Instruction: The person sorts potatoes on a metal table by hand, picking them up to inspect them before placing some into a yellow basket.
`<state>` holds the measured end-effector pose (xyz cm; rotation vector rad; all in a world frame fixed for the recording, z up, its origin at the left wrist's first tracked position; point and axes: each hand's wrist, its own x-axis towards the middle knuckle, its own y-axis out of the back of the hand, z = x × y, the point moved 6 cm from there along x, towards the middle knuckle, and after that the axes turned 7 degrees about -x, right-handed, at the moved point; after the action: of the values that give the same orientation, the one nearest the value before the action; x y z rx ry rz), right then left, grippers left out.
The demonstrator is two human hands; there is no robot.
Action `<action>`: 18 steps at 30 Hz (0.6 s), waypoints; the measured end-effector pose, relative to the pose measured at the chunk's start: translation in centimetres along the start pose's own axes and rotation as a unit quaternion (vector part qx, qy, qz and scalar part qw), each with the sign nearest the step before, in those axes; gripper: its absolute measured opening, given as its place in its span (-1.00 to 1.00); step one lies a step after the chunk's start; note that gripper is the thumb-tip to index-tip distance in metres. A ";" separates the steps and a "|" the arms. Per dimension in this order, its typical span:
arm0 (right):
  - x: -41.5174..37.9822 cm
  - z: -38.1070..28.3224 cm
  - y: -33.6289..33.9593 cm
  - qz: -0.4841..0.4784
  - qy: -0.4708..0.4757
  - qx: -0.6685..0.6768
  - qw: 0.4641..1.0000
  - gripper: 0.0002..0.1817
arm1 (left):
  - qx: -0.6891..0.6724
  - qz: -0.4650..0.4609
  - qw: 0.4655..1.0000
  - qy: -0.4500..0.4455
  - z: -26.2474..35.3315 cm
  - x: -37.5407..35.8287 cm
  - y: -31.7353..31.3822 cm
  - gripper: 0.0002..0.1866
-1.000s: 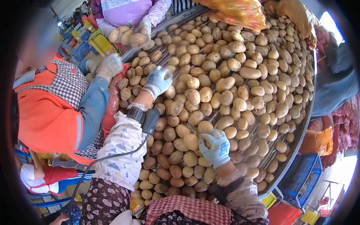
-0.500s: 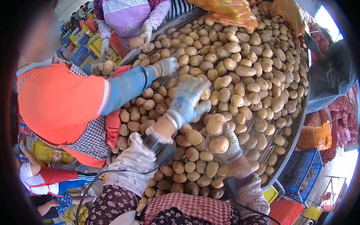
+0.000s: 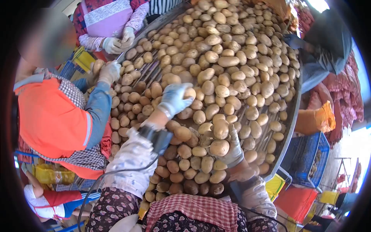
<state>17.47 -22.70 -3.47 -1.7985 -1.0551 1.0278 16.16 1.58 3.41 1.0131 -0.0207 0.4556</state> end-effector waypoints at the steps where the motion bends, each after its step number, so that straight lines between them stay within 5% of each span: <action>1: -0.1 -0.1 -0.3 0.011 0.013 -0.030 0.999 -0.22 | -0.154 0.044 0.987 0.013 -0.2 -1.3 0.3 -0.51; 4: 0.5 0.2 -1.4 0.016 0.016 -0.044 0.999 -0.06 | -0.549 0.028 0.834 0.048 2.5 -5.6 -0.4 -0.51; 6: 1.5 0.8 -2.0 0.035 0.037 0.009 0.999 -0.06 | -0.486 -0.037 0.873 0.029 4.5 -7.7 -2.0 -0.50; 8: 1.7 0.6 -2.0 0.044 0.059 0.054 0.996 -0.05 | -0.205 0.051 0.970 -0.119 6.8 -9.2 -0.7 -0.48; 10: 0.9 0.7 -4.3 -0.179 0.028 0.145 0.973 -0.14 | -0.179 0.147 0.964 -0.132 6.0 -11.0 0.1 -0.45; 13: -0.2 0.2 -3.2 -0.126 0.060 0.106 0.984 -0.20 | 0.126 0.076 0.989 0.024 3.5 -15.0 0.3 -0.25; 18: -1.5 0.2 -0.5 -0.027 0.111 0.013 0.993 -0.30 | 0.158 -0.081 0.984 0.034 -0.1 -20.9 -4.1 -0.13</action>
<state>16.64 -23.88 -2.73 -1.8058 -0.9428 0.7857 -1.27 -7.59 -4.65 1.2983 0.1990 0.3507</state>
